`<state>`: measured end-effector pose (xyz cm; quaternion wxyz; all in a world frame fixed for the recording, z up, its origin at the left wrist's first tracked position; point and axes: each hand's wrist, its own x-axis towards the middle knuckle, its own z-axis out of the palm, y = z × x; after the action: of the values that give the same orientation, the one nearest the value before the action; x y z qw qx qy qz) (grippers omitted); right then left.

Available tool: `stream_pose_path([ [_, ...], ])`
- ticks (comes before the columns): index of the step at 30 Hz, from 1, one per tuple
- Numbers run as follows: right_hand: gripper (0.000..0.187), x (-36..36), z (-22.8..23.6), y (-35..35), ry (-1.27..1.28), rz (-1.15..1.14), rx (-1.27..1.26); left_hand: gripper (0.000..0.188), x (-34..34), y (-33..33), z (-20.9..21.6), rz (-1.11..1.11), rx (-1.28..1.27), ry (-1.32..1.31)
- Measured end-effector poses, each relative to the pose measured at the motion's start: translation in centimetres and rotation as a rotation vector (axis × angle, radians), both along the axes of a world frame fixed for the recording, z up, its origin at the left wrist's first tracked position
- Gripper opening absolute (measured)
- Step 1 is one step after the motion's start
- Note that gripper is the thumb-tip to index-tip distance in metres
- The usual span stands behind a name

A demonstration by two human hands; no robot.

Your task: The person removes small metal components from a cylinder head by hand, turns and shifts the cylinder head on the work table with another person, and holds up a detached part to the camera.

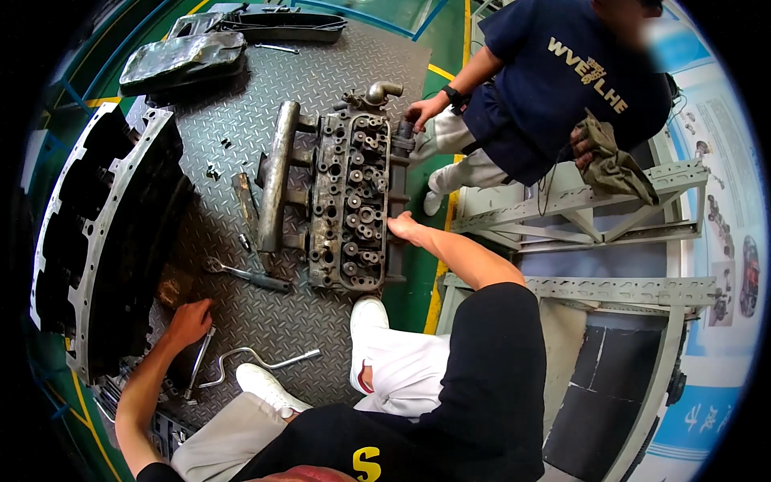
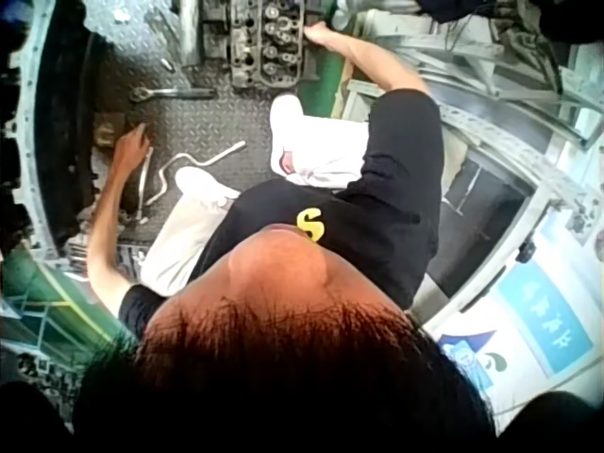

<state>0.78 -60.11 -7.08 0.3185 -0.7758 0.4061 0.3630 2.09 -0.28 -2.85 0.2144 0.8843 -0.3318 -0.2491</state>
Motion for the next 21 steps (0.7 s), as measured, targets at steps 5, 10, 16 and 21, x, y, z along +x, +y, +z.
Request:
stream_pose_path([
  [5, 0.102, -0.8, -0.7, -0.6, -0.018, 0.001, -0.009, 0.024, -0.1, 0.4, -0.7, 0.008, 0.052, 0.012],
  [10, 0.101, -2.1, 0.1, 0.6, -0.104, -0.091, 0.031, 0.024, -0.4, 0.4, -0.7, -0.004, 0.069, 0.040],
  [16, 0.096, -5.3, -0.9, 0.9, -0.410, -0.300, 0.165, 0.024, -0.9, 2.2, -0.9, 0.008, 0.123, 0.069],
  [21, 0.084, -9.8, -4.6, 0.4, -0.537, -0.587, 0.417, 0.023, -1.2, 0.6, 1.3, 0.104, 0.158, 0.134],
])
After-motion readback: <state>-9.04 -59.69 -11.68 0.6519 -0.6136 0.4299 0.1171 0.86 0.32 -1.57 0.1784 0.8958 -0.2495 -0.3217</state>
